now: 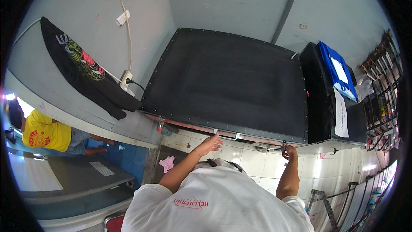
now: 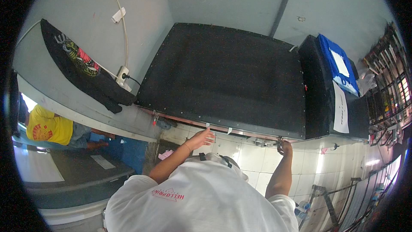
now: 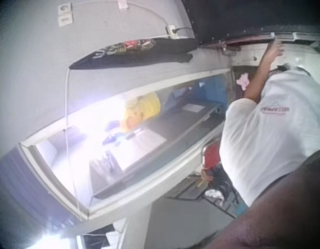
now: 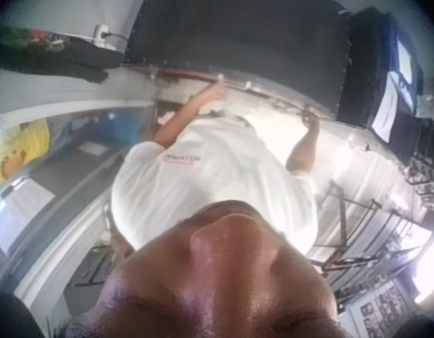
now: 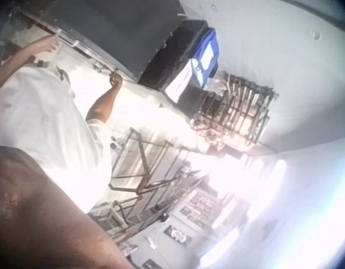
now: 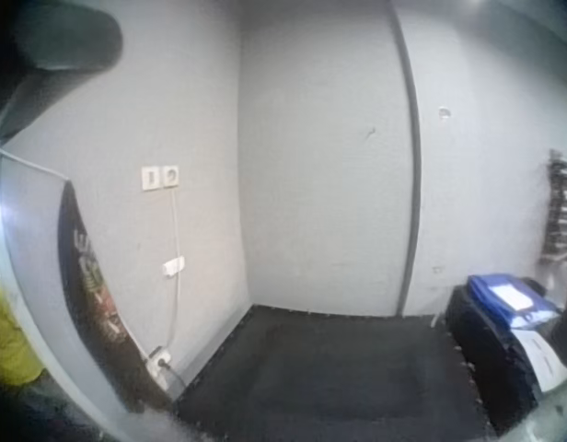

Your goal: The person opens an exposure unit, removes a silkscreen frame and a transparent film, takes the frame to a drying cabinet, returns with another frame, places it on the exposure unit glass, aligns a new transparent film on top of the screen by hand, and then closes the lid.

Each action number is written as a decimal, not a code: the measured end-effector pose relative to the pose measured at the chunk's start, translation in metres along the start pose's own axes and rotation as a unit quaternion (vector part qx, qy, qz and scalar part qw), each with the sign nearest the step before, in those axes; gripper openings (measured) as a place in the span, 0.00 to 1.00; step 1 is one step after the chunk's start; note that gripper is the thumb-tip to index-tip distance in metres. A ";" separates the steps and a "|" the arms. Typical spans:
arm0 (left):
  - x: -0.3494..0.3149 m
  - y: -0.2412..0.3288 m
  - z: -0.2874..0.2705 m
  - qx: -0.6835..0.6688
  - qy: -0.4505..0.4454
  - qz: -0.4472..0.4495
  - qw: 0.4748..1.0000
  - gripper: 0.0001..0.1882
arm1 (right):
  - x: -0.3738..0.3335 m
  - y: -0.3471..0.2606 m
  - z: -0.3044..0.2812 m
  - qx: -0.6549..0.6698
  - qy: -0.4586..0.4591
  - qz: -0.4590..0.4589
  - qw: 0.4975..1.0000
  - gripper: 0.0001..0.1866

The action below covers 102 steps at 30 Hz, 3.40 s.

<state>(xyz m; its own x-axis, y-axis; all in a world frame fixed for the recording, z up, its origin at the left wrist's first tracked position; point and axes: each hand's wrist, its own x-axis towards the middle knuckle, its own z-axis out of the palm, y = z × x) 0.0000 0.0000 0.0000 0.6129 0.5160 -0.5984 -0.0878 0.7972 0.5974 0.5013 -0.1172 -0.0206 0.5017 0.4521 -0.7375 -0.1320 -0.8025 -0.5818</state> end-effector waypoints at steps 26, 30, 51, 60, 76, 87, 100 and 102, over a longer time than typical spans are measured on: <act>-0.058 0.093 0.104 -0.042 0.010 0.254 0.966 0.10 | -0.088 0.227 0.066 0.039 -0.049 0.089 0.994 0.16; -0.062 0.130 0.132 0.005 0.033 0.353 0.935 0.12 | -0.088 0.203 0.071 -0.009 -0.039 0.075 0.996 0.17; -0.075 0.322 0.246 -0.127 -0.084 0.498 0.854 0.20 | 0.074 -0.116 0.015 -0.139 0.211 -0.277 0.927 0.36; -0.066 0.384 0.263 -0.173 -0.305 0.448 0.822 0.21 | 0.097 -0.137 -0.036 -0.127 0.060 -0.234 0.962 0.24; -0.057 0.461 0.276 -0.162 -0.452 0.395 0.783 0.26 | 0.060 -0.071 -0.058 -0.141 0.339 -0.240 0.899 0.23; -0.042 0.423 0.222 -0.020 -0.282 0.520 0.806 0.26 | 0.071 -0.100 -0.011 -0.147 0.352 -0.277 0.882 0.22; 0.041 0.180 -0.186 -0.019 0.647 0.095 0.756 0.19 | 0.094 -0.100 -0.021 -0.189 0.342 -0.298 0.871 0.24; 0.046 0.185 -0.197 -0.029 0.655 0.135 0.743 0.19 | 0.105 -0.106 -0.022 -0.193 0.337 -0.324 0.863 0.24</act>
<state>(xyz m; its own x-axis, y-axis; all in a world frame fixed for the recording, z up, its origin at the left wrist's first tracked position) -0.1426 0.2326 -0.0220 -0.7198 0.4916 -0.4901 -0.1254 0.6024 0.7883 0.5868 0.0064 -0.0284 0.7637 0.6298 0.1420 0.5916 -0.5947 -0.5444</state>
